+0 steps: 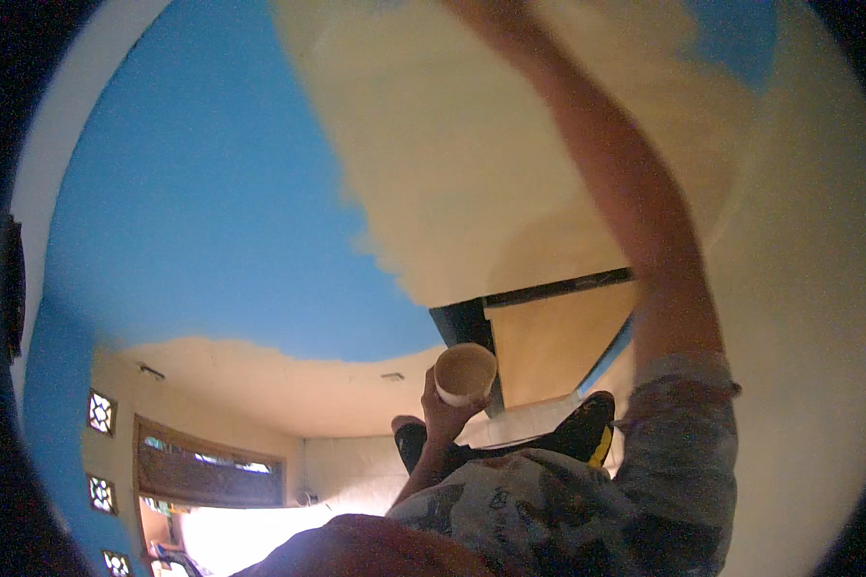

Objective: The person paints a ceiling with beige paint using a brush and a small container. They repeatedly dip the brush into the container and apply paint to the ceiling surface, gradually covering the blue area.

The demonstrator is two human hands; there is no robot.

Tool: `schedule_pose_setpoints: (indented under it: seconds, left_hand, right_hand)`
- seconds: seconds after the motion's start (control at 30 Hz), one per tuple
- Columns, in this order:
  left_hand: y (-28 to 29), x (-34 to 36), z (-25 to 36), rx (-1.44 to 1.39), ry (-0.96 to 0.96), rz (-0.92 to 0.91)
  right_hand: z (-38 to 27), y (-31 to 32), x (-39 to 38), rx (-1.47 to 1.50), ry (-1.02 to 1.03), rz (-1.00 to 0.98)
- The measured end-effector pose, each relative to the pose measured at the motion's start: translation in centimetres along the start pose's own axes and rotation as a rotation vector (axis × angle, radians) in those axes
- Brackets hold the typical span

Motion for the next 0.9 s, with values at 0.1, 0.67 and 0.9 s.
schedule_pose_setpoints:
  seconds: [0.1,0.67,0.9]
  left_hand:
    - [2.7,-0.9,-1.7,0.083,-0.04,0.123]
    - [3.2,0.9,-1.0,-0.011,-0.004,0.185]
    - [3.5,0.0,-1.3,-0.008,-0.008,0.166]
  right_hand:
    - [-14.1,0.1,0.1,0.272,0.144,0.048]
    - [30.2,2.0,-7.7,-0.654,-0.335,-0.074]
    - [25.5,-0.2,-7.5,-0.319,-0.206,0.096]
Point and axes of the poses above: each hand's wrist, its own x-axis towards the middle knuckle, its own y-axis out of the back of the hand, z = x × y, the point moved 3 cm from there along x, towards the middle knuckle, and after that the axes turned 13 degrees about -x, right-handed, at the moved point
